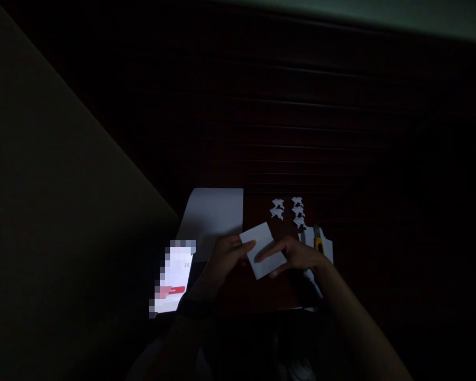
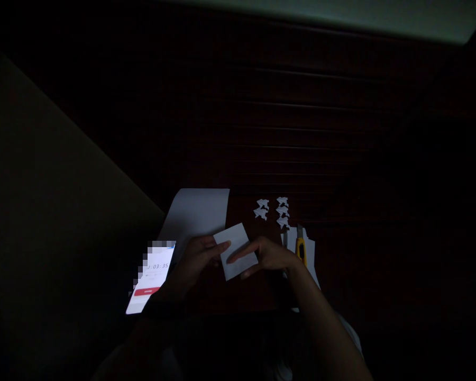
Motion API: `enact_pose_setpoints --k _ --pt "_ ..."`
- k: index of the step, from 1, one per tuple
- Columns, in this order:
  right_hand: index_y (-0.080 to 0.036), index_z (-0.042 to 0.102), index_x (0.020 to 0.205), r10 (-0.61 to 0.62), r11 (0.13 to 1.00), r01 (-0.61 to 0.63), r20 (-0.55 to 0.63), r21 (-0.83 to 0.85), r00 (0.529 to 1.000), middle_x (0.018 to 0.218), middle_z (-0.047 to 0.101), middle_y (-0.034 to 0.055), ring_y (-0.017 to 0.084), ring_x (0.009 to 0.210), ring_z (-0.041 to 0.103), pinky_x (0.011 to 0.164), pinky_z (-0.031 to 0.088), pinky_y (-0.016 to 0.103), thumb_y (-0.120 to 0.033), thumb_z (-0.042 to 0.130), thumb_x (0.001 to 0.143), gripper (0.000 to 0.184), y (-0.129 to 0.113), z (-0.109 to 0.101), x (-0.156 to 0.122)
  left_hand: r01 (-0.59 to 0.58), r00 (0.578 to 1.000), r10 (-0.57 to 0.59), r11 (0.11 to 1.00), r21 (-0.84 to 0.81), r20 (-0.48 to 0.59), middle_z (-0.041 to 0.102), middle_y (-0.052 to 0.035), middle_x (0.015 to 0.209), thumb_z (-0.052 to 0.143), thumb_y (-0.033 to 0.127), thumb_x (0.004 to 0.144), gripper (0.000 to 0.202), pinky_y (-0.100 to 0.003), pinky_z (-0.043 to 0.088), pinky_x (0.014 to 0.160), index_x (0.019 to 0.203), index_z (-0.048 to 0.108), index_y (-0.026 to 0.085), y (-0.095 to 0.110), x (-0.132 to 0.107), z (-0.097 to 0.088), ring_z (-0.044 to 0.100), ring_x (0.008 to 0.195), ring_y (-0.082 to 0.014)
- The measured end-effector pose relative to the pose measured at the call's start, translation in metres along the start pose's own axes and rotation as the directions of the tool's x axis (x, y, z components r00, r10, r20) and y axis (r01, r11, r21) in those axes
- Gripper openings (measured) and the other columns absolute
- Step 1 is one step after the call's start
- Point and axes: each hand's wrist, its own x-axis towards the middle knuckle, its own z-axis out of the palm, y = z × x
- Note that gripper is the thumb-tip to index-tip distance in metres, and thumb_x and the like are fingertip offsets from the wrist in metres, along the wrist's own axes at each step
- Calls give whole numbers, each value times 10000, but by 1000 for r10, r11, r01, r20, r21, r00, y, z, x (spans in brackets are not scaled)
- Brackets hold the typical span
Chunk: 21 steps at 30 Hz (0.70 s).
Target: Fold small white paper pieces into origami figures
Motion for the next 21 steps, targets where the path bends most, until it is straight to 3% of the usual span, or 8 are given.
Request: enact_pose_setpoints --k 3,8,17,21 --pt "-198 701 963 1 1000 -1 -63 7 998 972 697 57 208 872 634 802 478 336 -355 742 625 375 5 1 3 -2 1000 2 1000 -17 1 703 -77 761 652 358 721 260 -234 453 499 835 672 125 -1 1 -1 630 608 -161" --pt "-185 721 888 -6 999 15 -172 49 985 856 716 57 185 785 648 737 495 305 -328 725 665 265 14 -1 6 -28 995 34 997 69 -89 681 -62 653 670 343 704 221 -231 441 490 680 649 125 -3 3 -1 608 563 -153" --pt "-165 731 816 20 998 -17 -44 59 999 775 712 44 158 697 639 668 492 260 -314 750 631 237 11 -6 -1 -27 999 29 997 77 -27 682 -45 645 667 303 708 179 -214 415 463 688 653 126 -1 1 5 598 541 -140" --pt "-147 727 778 22 997 -16 -79 79 997 746 701 46 152 677 624 656 482 256 -319 759 616 238 10 -4 -1 -31 999 34 995 100 -29 695 -65 680 659 334 712 216 -223 437 472 728 653 119 -6 4 3 620 562 -156"
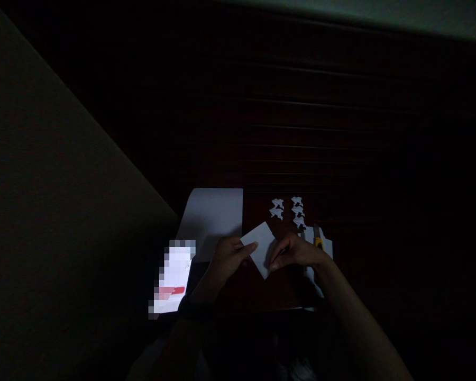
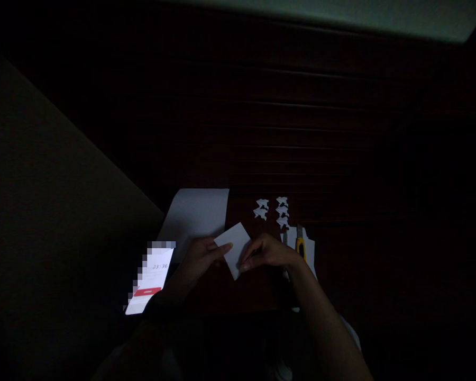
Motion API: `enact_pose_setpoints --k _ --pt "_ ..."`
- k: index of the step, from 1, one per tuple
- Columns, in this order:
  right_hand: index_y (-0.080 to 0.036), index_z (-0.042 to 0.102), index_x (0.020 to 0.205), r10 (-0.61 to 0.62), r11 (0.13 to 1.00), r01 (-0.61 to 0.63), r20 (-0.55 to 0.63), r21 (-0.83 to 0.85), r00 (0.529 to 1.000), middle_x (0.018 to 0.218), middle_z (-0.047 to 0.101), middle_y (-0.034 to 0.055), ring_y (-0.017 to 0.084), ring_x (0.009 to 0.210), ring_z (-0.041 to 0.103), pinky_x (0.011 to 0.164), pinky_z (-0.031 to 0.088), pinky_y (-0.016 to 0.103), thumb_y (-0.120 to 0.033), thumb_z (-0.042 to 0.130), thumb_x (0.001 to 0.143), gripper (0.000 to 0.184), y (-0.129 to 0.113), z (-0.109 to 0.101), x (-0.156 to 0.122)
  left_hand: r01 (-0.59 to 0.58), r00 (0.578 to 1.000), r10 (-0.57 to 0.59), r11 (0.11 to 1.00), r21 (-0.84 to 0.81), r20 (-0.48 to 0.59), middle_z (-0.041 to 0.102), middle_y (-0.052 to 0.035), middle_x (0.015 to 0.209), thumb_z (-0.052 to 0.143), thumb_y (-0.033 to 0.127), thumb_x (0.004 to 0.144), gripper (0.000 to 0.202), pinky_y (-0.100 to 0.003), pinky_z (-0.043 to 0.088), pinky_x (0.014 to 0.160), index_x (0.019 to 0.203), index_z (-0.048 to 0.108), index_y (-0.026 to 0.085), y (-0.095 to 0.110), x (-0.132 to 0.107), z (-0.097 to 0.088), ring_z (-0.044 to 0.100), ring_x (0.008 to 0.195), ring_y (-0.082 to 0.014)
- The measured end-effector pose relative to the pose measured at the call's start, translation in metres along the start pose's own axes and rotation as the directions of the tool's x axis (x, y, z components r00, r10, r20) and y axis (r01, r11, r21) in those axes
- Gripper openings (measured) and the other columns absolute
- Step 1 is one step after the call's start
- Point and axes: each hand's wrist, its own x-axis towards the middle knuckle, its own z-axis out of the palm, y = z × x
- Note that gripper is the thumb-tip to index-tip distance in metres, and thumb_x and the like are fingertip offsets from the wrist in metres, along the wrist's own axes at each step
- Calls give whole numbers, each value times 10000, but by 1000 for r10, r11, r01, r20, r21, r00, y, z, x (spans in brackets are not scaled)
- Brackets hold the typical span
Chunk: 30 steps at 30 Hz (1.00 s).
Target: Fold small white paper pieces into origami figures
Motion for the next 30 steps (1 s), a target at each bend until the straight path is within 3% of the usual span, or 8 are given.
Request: enact_pose_setpoints --k 7,10,15,18,21,24,27,30 --pt "-154 702 750 -11 993 52 -341 110 940 748 681 29 152 700 602 684 464 275 -324 766 602 234 6 6 12 -46 995 54 994 97 -80 697 -58 656 663 331 702 220 -228 446 479 768 672 121 -5 5 0 628 559 -167" --pt "-144 700 755 26 988 40 -412 150 911 736 675 38 142 659 591 629 454 257 -342 758 609 252 7 9 18 -64 994 78 981 182 -74 678 -45 591 648 343 714 219 -218 424 456 708 679 126 -4 3 1 614 522 -161" --pt "-131 699 721 43 998 -16 -462 63 886 614 642 28 120 523 540 495 413 231 -392 753 594 295 11 13 22 -103 993 111 973 208 -30 664 -50 585 529 454 791 364 -223 449 465 701 678 134 -8 4 3 619 530 -165" --pt "-135 701 752 27 999 -12 -485 34 874 641 649 32 122 524 545 490 410 232 -400 740 612 302 16 14 24 -113 993 115 987 114 -10 689 -73 767 520 462 800 370 -244 505 499 946 658 151 -8 4 6 645 624 -179" --pt "-140 697 777 -19 999 36 -561 18 828 718 663 47 153 625 589 568 443 257 -407 712 651 296 21 14 26 -177 974 173 984 -16 -149 613 -96 1099 619 410 748 557 -264 552 561 1253 453 245 -6 4 8 650 805 -194" --pt "-149 698 807 -65 997 83 -620 1 782 818 671 65 190 760 613 676 460 290 -404 686 687 282 23 13 28 -196 944 178 980 -39 -277 536 -108 1203 680 390 694 639 -291 572 569 1261 409 275 -8 5 8 645 852 -210" --pt "-166 708 832 -110 990 140 -652 -6 751 882 665 70 209 847 606 747 454 311 -394 676 704 264 23 15 29 -153 970 136 986 -69 -204 589 -105 1109 675 398 694 476 -319 579 559 1108 534 212 -11 7 7 656 799 -214" --pt "-177 714 831 -96 984 169 -634 57 767 893 663 68 207 841 606 742 458 317 -384 685 700 246 21 19 30 -82 996 74 985 -153 -56 648 -114 1002 645 386 727 362 -349 578 630 998 616 148 -12 8 8 662 801 -222"
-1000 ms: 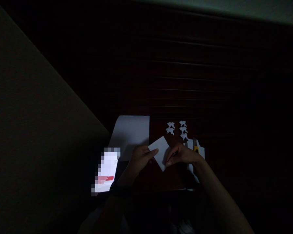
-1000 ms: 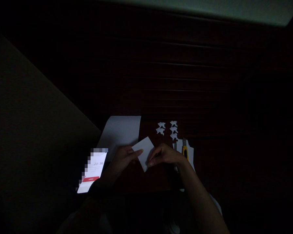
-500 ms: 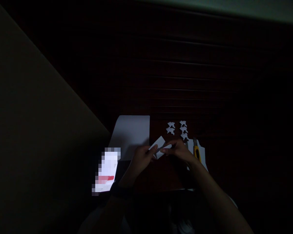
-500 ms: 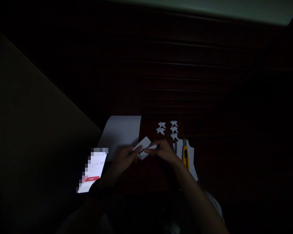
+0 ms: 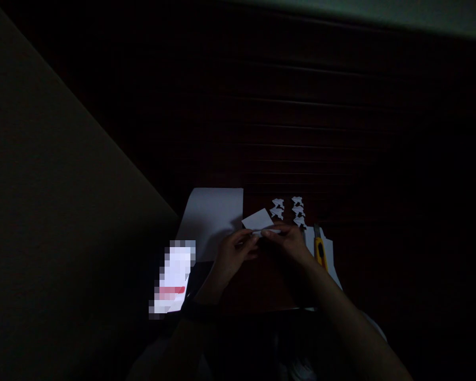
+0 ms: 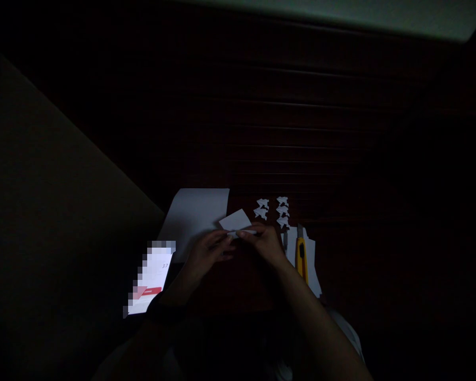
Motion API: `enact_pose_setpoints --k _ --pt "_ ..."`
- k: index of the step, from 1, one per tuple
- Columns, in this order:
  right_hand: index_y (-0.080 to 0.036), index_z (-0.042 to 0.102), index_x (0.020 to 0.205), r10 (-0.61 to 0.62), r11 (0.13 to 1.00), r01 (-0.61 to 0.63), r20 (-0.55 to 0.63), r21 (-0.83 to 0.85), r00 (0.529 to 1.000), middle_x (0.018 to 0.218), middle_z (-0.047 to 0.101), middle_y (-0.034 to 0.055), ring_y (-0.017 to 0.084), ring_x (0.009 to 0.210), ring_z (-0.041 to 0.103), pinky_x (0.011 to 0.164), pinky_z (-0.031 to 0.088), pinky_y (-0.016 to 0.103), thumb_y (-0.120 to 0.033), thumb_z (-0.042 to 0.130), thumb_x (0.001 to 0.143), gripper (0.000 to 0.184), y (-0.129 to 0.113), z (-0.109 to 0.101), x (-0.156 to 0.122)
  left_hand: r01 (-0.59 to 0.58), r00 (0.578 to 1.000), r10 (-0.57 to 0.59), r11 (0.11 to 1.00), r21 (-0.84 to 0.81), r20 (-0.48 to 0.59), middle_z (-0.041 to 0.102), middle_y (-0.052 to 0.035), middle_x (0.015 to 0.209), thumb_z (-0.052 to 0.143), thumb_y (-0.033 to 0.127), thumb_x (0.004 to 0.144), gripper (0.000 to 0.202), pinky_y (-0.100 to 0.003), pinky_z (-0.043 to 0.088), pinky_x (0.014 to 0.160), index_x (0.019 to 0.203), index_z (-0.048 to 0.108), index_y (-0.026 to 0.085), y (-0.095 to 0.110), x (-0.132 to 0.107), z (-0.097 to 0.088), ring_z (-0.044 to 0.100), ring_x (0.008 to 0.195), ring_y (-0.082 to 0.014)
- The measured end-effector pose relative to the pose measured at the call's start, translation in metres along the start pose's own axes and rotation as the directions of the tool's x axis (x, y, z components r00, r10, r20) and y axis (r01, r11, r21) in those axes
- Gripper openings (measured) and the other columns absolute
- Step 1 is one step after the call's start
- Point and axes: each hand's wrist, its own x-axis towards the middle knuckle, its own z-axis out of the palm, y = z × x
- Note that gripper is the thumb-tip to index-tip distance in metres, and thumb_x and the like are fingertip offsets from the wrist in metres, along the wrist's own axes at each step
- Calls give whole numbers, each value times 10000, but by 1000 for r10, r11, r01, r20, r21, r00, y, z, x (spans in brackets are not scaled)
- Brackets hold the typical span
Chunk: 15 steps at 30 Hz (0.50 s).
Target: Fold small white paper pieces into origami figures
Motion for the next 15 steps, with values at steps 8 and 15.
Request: enact_pose_setpoints --k 8,15 --pt "-169 723 829 79 979 -92 75 181 994 861 669 65 182 787 602 664 461 290 -384 708 674 265 -5 5 -5 -42 999 41 997 63 8 719 -88 878 634 353 750 267 -340 519 800 881 716 136 9 -3 -1 658 857 -223" --pt "-142 719 827 182 964 -180 4 196 983 753 686 66 154 634 591 571 435 263 -445 716 644 354 -4 5 -6 42 999 -41 997 -62 16 718 -112 867 679 313 711 226 -343 517 808 793 707 105 16 -8 1 664 848 -230"
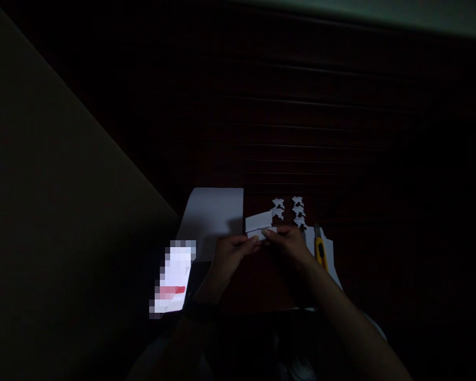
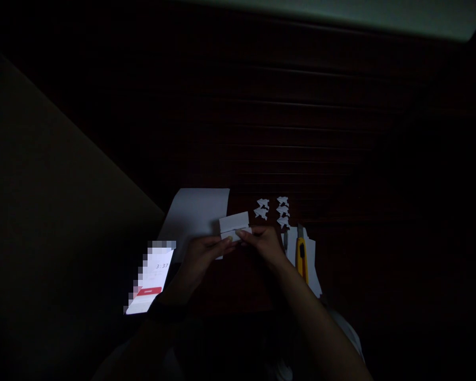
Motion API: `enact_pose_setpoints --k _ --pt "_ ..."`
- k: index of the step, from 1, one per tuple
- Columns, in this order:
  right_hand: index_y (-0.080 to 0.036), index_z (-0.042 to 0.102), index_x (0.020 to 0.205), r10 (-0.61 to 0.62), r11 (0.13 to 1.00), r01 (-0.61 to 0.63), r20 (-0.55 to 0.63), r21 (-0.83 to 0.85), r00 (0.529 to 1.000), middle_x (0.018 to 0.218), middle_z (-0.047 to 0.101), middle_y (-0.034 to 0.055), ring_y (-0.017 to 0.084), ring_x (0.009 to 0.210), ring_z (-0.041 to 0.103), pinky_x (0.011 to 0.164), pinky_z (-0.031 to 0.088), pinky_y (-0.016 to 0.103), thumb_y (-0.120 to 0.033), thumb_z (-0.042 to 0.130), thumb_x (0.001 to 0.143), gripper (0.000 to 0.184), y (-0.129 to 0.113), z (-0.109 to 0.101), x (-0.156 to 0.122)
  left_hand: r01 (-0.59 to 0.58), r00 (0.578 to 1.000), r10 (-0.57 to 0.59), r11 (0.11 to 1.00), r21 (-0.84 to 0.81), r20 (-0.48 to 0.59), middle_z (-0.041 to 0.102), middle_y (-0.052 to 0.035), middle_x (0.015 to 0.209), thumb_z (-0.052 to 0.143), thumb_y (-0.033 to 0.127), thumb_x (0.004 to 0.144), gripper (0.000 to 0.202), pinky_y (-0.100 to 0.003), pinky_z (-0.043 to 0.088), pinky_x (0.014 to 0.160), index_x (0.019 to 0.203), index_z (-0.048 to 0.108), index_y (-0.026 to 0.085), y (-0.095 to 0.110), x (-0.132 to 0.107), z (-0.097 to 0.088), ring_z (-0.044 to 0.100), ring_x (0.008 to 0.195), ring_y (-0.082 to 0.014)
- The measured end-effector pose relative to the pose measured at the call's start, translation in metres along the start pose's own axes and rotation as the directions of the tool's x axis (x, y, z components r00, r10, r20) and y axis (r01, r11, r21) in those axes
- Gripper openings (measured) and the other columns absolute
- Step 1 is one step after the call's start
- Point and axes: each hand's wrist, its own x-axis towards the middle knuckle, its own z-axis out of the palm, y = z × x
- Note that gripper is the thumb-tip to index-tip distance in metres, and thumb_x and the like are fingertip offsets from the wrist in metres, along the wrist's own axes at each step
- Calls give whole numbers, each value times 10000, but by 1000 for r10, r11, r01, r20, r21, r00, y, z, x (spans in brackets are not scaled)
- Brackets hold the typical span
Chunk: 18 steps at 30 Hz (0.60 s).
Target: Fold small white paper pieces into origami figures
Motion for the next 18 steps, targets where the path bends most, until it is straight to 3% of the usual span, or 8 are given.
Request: enact_pose_setpoints --k 4,10,14,18 --pt "-139 717 799 -34 998 33 -27 -50 999 678 672 53 138 580 568 530 410 244 -453 682 681 337 1 -1 1 11 997 -13 1000 -28 -78 712 -104 810 709 311 675 234 -350 533 789 756 664 96 -3 3 1 673 799 -223" --pt "-136 700 705 -80 962 51 -99 -270 992 655 664 46 144 546 550 487 388 239 -487 684 652 355 4 -4 3 -137 958 123 990 -38 -260 668 -19 787 752 318 613 384 -317 568 616 888 526 174 -4 6 -1 672 778 -218" --pt "-145 679 685 -157 941 120 -94 -316 983 661 656 37 145 577 561 527 408 240 -472 684 663 328 4 -1 3 -75 982 76 997 13 -173 682 -33 745 755 321 606 437 -285 549 571 963 564 159 -3 5 -2 673 688 -207" --pt "-157 632 739 -163 948 131 -89 -288 983 522 573 -7 111 442 480 427 347 223 -489 647 699 335 4 4 2 32 996 -35 999 -35 -77 709 -109 827 748 312 615 364 -334 551 668 889 649 95 -7 5 -4 671 742 -233"
